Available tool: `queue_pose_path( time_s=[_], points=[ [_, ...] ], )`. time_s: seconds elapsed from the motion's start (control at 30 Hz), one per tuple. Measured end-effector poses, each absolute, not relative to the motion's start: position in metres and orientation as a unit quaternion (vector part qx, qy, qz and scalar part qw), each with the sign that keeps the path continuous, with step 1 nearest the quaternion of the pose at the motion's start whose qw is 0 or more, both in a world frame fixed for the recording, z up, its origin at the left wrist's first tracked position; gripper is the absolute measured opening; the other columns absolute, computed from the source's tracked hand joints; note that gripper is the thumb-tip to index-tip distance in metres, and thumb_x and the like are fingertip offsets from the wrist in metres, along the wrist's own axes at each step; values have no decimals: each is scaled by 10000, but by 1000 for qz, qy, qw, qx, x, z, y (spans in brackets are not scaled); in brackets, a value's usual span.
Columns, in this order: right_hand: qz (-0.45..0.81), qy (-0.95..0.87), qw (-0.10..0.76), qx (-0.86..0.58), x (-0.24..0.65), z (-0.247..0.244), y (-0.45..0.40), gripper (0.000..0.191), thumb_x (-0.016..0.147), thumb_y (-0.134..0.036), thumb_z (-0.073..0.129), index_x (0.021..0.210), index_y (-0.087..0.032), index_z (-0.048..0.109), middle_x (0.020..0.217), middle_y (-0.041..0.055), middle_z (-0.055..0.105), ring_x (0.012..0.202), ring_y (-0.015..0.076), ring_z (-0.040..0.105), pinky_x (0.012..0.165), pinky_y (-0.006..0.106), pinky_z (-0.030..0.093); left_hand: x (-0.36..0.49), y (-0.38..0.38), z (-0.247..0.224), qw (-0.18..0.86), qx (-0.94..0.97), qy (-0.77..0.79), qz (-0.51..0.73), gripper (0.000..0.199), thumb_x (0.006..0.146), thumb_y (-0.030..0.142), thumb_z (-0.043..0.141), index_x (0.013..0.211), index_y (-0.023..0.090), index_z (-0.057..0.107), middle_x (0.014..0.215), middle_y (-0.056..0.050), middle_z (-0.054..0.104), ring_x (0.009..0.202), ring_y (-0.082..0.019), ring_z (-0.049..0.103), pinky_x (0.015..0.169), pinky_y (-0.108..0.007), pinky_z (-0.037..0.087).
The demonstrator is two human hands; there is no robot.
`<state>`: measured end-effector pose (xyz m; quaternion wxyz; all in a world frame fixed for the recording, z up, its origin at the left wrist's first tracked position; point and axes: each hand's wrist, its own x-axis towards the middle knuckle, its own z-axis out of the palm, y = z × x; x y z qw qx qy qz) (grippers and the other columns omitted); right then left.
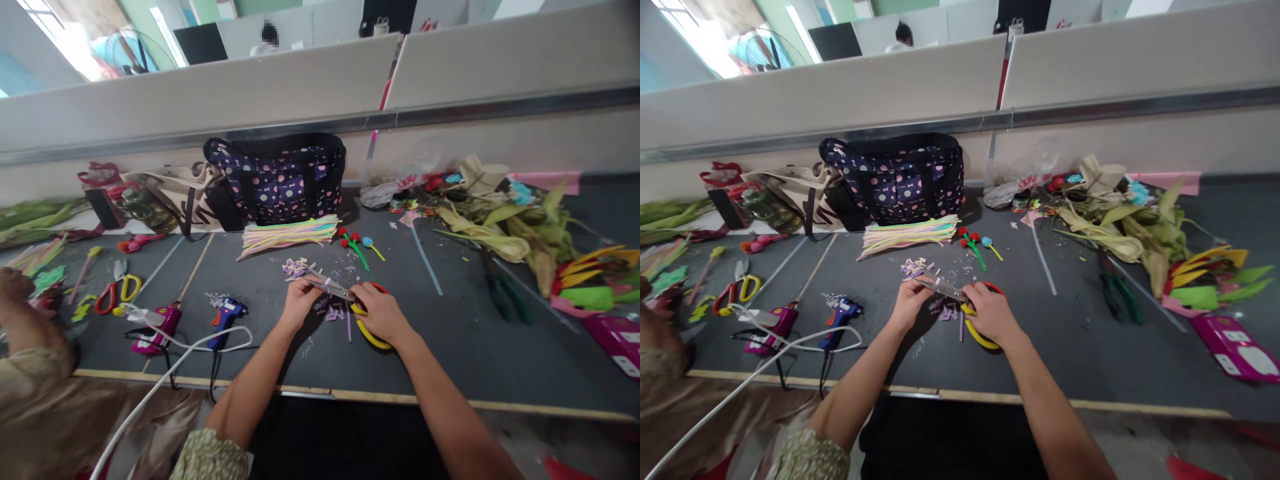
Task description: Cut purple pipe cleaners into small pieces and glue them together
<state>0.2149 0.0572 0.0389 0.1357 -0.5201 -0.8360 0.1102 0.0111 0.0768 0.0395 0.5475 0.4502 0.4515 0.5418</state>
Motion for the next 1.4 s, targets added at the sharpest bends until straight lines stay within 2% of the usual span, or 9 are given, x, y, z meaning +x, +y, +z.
queue_pose_path(
  time_s=[0.53,1.17,1.4],
  points=[
    [111,-841,168,-502,218,29,58,296,707,-125,485,979,-231,534,908,25,526,770,141,515,663,227,373,7,76,33,532,490,435,537,191,649,315,741,676,153,644,665,-14,611,619,-119,549,628,-250,438],
    [99,-842,164,-504,218,28,58,293,705,-138,494,983,-220,543,924,30,522,722,125,506,645,223,370,7,76,32,531,496,437,529,188,655,312,732,666,148,641,650,-11,597,616,-119,531,635,-249,434],
    [96,-844,185,-495,222,22,61,281,717,-135,492,977,-218,556,923,37,538,769,139,517,687,227,388,0,78,37,492,543,445,515,177,668,328,717,673,157,668,678,-27,616,658,-139,542,679,-272,440]
  ],
)
